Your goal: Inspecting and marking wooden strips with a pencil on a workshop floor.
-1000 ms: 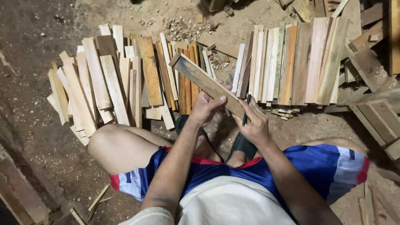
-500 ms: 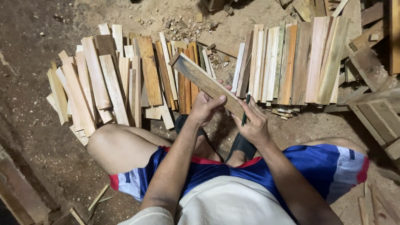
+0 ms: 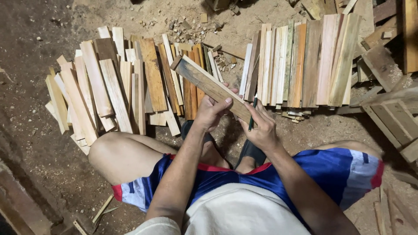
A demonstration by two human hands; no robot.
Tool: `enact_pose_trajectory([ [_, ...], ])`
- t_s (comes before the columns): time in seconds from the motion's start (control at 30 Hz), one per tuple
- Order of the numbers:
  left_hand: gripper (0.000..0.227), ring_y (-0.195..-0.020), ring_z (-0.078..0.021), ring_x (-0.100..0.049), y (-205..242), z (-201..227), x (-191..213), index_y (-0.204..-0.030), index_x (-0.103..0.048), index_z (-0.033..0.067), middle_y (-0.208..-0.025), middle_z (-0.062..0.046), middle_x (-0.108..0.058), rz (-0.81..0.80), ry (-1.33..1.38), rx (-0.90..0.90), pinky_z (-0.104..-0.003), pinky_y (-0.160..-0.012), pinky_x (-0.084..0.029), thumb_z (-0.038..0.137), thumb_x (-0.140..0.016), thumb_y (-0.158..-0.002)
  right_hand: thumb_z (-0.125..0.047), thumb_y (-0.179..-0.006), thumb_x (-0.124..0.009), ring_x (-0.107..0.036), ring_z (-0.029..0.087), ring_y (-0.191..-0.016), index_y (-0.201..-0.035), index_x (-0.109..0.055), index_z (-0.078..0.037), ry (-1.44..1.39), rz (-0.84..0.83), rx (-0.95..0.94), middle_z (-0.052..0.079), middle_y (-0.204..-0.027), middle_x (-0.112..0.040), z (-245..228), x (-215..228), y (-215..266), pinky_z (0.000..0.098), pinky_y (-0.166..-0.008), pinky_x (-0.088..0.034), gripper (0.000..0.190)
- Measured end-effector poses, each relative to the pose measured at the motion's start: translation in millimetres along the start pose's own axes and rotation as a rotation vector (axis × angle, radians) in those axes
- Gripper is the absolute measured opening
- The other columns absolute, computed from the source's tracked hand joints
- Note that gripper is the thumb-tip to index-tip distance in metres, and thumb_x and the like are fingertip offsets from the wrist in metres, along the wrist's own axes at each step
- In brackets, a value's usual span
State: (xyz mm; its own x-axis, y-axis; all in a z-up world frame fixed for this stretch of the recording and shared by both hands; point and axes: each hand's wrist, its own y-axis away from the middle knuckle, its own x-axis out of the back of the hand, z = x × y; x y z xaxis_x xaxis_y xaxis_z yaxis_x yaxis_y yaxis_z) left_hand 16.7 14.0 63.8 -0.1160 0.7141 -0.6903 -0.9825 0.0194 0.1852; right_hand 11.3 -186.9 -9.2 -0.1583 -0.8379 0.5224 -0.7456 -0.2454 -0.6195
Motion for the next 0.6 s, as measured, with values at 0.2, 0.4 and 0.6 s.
enact_pose_trajectory([
  [0.2, 0.059, -0.082, -0.0177, -0.076, -2, -1, 2, -0.135, -0.055, -0.0004, -0.116, -0.017, -0.074, 0.014, 0.008, -0.010, -0.023, -0.057, -0.064, 0.004, -0.081, -0.082, -0.003, -0.076, -0.088, -0.065, 0.049, -0.117, -0.122, -0.075, 0.000, 0.003, 0.012, 0.009, 0.023, -0.115, -0.075, -8, 4, -5, 0.0528, -0.095, -0.055, 0.048],
  [0.4, 0.058, -0.093, -0.0247, -0.076, -7, -6, 11, -0.133, -0.056, 0.0002, -0.115, -0.019, -0.074, 0.016, -0.005, -0.024, -0.038, -0.073, -0.066, 0.004, -0.081, -0.081, 0.000, -0.074, -0.088, -0.065, 0.050, -0.117, -0.121, -0.075, 0.001, -0.022, 0.004, 0.010, 0.023, -0.113, -0.075, -12, 7, -9, 0.0544, -0.095, -0.056, 0.049],
  [0.6, 0.059, -0.099, -0.0306, -0.074, -9, -11, 16, -0.133, -0.055, -0.0020, -0.114, -0.022, -0.073, 0.007, 0.026, -0.071, -0.045, -0.081, -0.064, 0.003, -0.082, -0.081, -0.001, -0.075, -0.088, -0.065, 0.048, -0.118, -0.123, -0.075, 0.000, -0.007, 0.000, 0.016, 0.022, -0.117, -0.075, -4, 4, -3, 0.0537, -0.096, -0.055, 0.050],
])
